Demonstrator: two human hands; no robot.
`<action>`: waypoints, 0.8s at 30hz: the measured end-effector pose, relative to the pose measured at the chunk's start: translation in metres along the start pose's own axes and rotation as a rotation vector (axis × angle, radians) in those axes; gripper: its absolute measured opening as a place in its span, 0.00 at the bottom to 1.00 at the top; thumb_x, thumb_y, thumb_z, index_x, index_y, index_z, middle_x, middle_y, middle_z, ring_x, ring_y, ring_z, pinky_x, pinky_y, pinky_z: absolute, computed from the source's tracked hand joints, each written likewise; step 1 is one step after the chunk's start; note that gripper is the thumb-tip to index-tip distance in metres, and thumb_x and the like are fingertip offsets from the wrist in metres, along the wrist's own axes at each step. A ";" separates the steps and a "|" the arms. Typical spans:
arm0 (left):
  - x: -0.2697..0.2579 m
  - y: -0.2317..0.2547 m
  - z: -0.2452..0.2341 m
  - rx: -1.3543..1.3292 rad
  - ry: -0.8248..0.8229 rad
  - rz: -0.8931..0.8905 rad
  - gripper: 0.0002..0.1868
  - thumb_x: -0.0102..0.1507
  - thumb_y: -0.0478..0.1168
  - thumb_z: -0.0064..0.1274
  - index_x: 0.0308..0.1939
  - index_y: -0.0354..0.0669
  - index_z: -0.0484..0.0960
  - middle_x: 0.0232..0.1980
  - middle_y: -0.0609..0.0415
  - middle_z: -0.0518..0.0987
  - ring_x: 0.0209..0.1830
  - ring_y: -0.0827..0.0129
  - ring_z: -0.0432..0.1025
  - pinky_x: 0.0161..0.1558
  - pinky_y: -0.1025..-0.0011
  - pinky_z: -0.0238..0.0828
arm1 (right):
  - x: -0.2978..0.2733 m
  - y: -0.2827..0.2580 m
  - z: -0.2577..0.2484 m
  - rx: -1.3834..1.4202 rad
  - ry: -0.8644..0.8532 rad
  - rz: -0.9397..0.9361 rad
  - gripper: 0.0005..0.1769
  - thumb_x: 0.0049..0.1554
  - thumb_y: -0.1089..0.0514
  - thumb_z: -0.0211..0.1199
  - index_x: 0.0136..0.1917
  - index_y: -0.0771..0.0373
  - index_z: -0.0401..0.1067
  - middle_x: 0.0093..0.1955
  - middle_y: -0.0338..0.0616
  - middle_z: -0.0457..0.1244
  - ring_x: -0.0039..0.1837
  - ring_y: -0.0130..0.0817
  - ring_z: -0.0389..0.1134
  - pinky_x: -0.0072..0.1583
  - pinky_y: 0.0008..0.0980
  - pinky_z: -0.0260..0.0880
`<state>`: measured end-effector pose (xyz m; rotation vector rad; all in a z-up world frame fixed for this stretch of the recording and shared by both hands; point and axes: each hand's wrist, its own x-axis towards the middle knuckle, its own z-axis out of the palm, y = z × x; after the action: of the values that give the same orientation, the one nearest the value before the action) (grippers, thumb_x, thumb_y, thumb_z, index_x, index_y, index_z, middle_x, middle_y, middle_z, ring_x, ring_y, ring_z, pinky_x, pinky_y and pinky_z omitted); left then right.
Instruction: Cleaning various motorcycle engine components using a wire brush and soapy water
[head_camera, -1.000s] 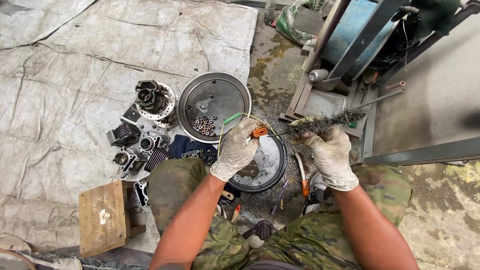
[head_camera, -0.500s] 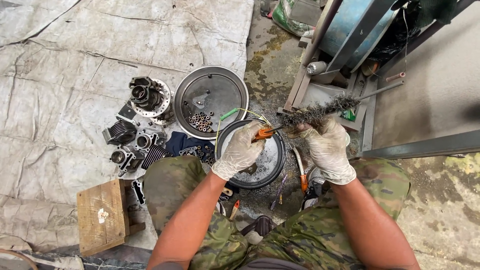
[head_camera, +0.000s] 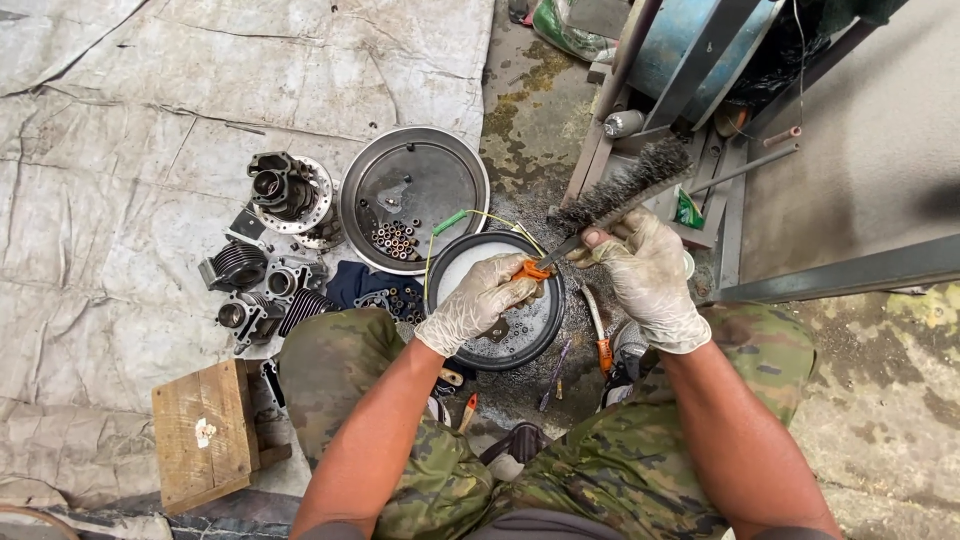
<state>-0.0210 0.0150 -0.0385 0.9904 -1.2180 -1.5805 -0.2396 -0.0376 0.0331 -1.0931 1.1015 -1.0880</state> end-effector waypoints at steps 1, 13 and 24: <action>-0.001 -0.001 0.001 0.000 -0.007 -0.003 0.13 0.67 0.39 0.54 0.53 0.38 0.81 0.40 0.50 0.80 0.37 0.72 0.77 0.39 0.75 0.79 | 0.001 0.002 0.002 0.044 -0.028 -0.004 0.14 0.57 0.70 0.68 0.55 0.73 0.72 0.43 0.56 0.69 0.41 0.40 0.74 0.44 0.35 0.82; -0.002 -0.003 0.003 -0.140 -0.024 -0.123 0.13 0.67 0.39 0.54 0.54 0.38 0.79 0.37 0.49 0.82 0.34 0.75 0.78 0.36 0.79 0.78 | -0.002 -0.002 0.009 0.075 -0.083 0.014 0.07 0.58 0.68 0.67 0.49 0.72 0.72 0.38 0.52 0.69 0.38 0.35 0.75 0.42 0.29 0.81; -0.005 -0.011 0.009 -0.304 -0.001 -0.232 0.11 0.67 0.33 0.53 0.53 0.37 0.77 0.33 0.44 0.80 0.27 0.71 0.75 0.27 0.79 0.77 | 0.000 0.012 0.014 0.139 -0.076 0.060 0.08 0.58 0.69 0.66 0.50 0.73 0.70 0.38 0.53 0.68 0.36 0.39 0.75 0.39 0.32 0.82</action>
<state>-0.0301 0.0234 -0.0475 0.9554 -0.8521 -1.8808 -0.2247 -0.0347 0.0228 -0.9777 0.9783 -1.0512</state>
